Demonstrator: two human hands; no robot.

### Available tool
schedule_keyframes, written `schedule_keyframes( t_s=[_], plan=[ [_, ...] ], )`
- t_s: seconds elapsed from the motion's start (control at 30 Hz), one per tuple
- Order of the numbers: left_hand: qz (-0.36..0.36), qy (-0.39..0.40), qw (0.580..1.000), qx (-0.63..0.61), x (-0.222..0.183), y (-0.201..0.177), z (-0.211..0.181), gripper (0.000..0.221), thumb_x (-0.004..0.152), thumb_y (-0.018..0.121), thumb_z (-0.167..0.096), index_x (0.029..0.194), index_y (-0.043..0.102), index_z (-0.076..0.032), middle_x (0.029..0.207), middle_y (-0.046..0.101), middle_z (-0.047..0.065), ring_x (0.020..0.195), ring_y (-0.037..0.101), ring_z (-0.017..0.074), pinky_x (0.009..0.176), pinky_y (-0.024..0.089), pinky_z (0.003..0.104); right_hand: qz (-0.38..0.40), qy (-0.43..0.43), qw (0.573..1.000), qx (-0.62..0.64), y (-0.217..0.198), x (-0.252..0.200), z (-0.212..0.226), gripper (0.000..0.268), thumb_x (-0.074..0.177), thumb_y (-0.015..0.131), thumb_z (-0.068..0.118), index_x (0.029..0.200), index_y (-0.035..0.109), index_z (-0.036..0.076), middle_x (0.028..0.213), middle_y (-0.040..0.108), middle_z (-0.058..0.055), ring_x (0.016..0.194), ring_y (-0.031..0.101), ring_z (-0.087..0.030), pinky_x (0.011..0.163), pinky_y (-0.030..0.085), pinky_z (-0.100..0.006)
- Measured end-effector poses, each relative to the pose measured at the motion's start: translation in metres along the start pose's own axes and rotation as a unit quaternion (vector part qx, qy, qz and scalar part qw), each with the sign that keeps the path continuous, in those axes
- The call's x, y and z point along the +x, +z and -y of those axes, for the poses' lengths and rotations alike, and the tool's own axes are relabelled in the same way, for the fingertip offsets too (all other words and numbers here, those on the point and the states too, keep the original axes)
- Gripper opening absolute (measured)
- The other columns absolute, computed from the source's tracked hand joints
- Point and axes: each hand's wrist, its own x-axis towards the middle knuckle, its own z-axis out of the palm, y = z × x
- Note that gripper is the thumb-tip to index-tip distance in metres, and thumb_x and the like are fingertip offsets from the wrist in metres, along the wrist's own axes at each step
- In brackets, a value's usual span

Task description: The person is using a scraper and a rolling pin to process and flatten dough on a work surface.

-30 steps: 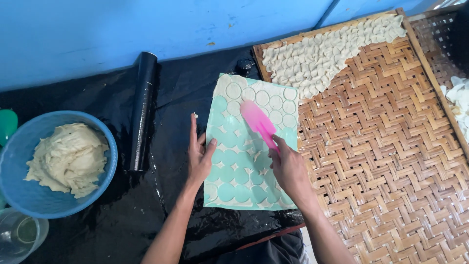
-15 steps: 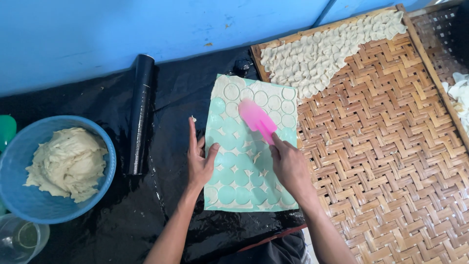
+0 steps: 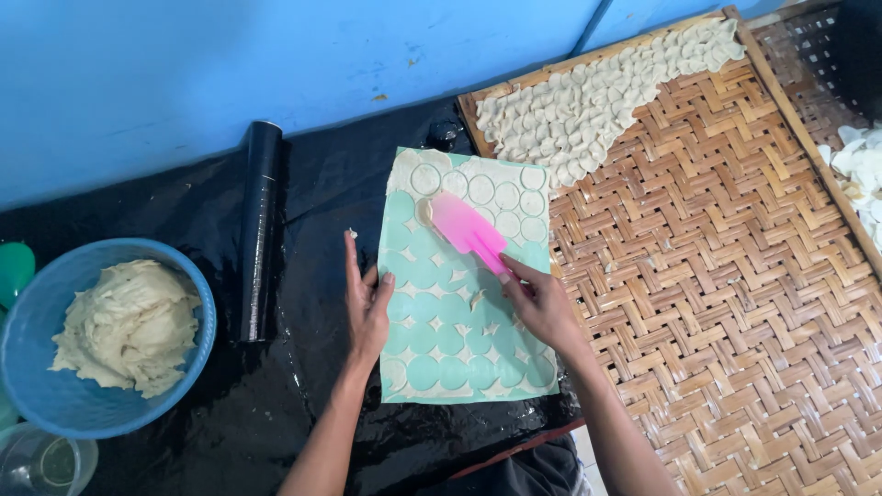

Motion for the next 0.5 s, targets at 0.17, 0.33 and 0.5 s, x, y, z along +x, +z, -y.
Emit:
schedule_keyframes(
  t_s=[0.17, 0.33, 0.5],
  plan=[
    [0.000, -0.003, 1.000, -0.030, 0.001, -0.003, 0.007, 0.079, 0.107, 0.053, -0.014, 0.170, 0.005, -0.013, 0.113, 0.071, 0.014, 0.097, 0.061, 0.0106, 0.090, 0.047, 0.025, 0.015, 0.024, 0.997, 0.070, -0.005, -0.004, -0.002, 0.045, 0.098, 0.065, 0.031, 0.137, 0.067, 0.009, 0.072, 0.068, -0.001, 0.062, 0.056, -0.006, 0.055, 0.046, -0.025],
    [-0.008, -0.019, 0.999, -0.031, 0.003, -0.002, 0.004, 0.075, 0.105, 0.052, -0.014, 0.167, 0.009, -0.012, 0.116, 0.072, 0.009, 0.102, 0.064, 0.0089, 0.092, 0.048, 0.025, 0.011, 0.005, 0.990, 0.138, -0.012, -0.005, -0.029, 0.044, 0.100, 0.064, 0.027, 0.137, 0.066, 0.004, 0.073, 0.064, 0.001, 0.061, 0.053, -0.004, 0.053, 0.043, -0.023],
    [0.011, -0.019, 0.989, -0.148, 0.003, -0.015, 0.057, 0.081, 0.111, 0.057, -0.010, 0.178, 0.011, -0.010, 0.111, 0.059, 0.011, 0.096, 0.052, 0.0133, 0.092, 0.043, 0.029, -0.070, 0.027, 0.976, 0.206, -0.046, -0.007, -0.059, 0.042, 0.101, 0.062, 0.023, 0.138, 0.065, 0.004, 0.077, 0.064, 0.003, 0.058, 0.050, -0.003, 0.050, 0.038, -0.021]
  ],
)
